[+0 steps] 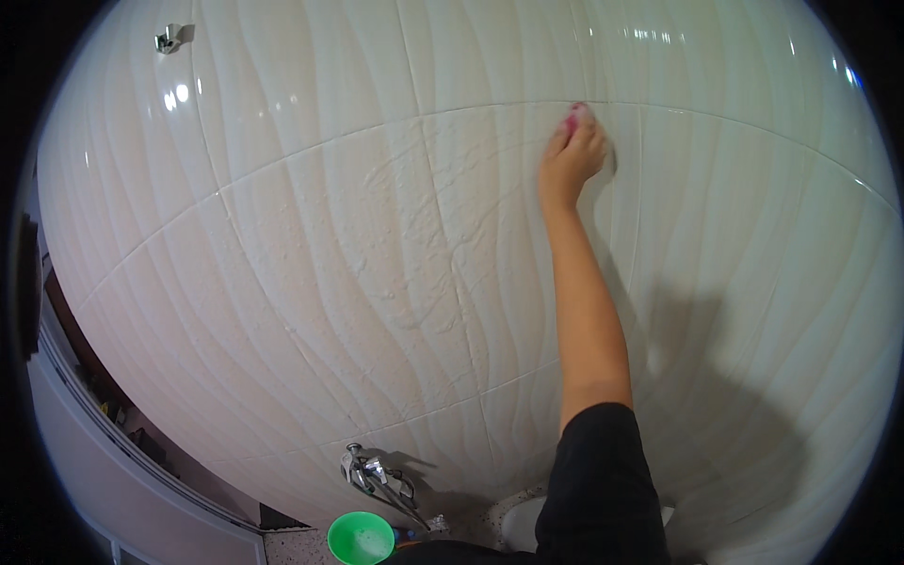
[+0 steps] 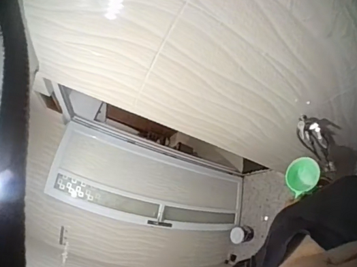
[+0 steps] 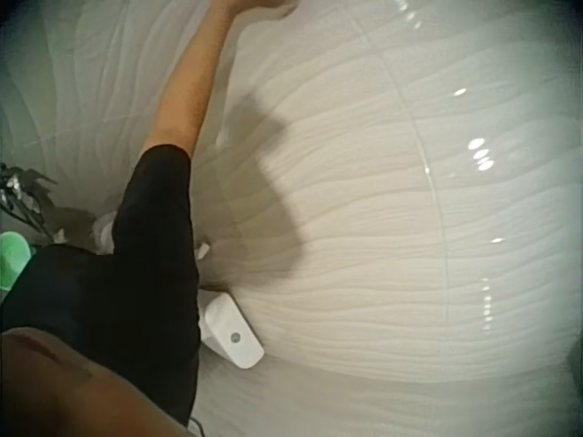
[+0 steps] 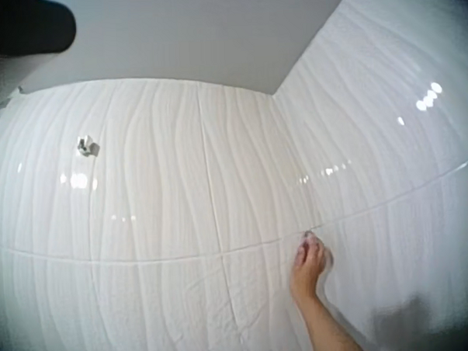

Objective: The person organizes toiletries into a green basket, then uses a green scoop to pour water from a brown bucket into the toilet bowl. They then use a pink cloth to wipe the tiled walls of the bathroom.

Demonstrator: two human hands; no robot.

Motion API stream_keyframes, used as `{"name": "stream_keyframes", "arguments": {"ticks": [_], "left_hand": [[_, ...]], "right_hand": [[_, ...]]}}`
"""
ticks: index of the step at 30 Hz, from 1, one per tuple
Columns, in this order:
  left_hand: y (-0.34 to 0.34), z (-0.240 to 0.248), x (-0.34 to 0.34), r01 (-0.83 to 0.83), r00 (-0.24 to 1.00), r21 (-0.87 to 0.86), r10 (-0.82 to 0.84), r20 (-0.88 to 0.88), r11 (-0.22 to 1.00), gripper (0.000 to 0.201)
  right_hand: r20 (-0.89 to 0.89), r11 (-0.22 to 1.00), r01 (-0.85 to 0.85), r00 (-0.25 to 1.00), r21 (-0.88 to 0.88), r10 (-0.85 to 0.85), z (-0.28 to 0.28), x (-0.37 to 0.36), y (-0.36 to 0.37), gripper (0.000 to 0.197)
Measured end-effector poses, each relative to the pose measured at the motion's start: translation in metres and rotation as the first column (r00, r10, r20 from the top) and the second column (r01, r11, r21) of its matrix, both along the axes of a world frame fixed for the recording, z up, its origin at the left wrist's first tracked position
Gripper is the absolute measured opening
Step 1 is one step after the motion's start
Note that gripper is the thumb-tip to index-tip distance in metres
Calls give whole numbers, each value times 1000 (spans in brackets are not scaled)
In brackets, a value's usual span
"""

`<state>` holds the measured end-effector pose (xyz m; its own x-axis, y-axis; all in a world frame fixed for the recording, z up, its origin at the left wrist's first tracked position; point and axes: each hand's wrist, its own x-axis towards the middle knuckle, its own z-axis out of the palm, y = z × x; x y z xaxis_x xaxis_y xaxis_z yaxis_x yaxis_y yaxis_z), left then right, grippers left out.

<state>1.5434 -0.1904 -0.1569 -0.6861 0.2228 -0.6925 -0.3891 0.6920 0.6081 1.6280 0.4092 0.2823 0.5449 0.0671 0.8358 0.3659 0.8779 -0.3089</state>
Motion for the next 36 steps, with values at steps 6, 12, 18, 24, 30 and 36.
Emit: {"name": "stream_keyframes", "arguments": {"ticks": [6,12,18,24,30,36], "left_hand": [[-1,2,0,-12,1000,-11,12,1,1000,40],[5,2,3,6,1000,2,-6,5,1000,40],[-9,5,7,-31,1000,-7,31,-5,999,40],[-9,4,16,-23,1000,10,23,6,1000,40],[-28,5,25,-60,998,-1,60,3,998,40],[-36,2,34,-55,998,14,55,7,998,40]], "right_hand": [[356,956,-124,934,266,22,-33,-6,-10,34],[42,1000,17,999,24,-18,-2,18,31,37],[568,930,-269,819,252,82,-98,-18,-67,38],[43,992,-124,991,-31,125,-81,11,11,36],[305,977,-213,930,0,203,-164,-35,-65,38],[838,933,-357,520,38,165,-218,-11,-70,36]]}}
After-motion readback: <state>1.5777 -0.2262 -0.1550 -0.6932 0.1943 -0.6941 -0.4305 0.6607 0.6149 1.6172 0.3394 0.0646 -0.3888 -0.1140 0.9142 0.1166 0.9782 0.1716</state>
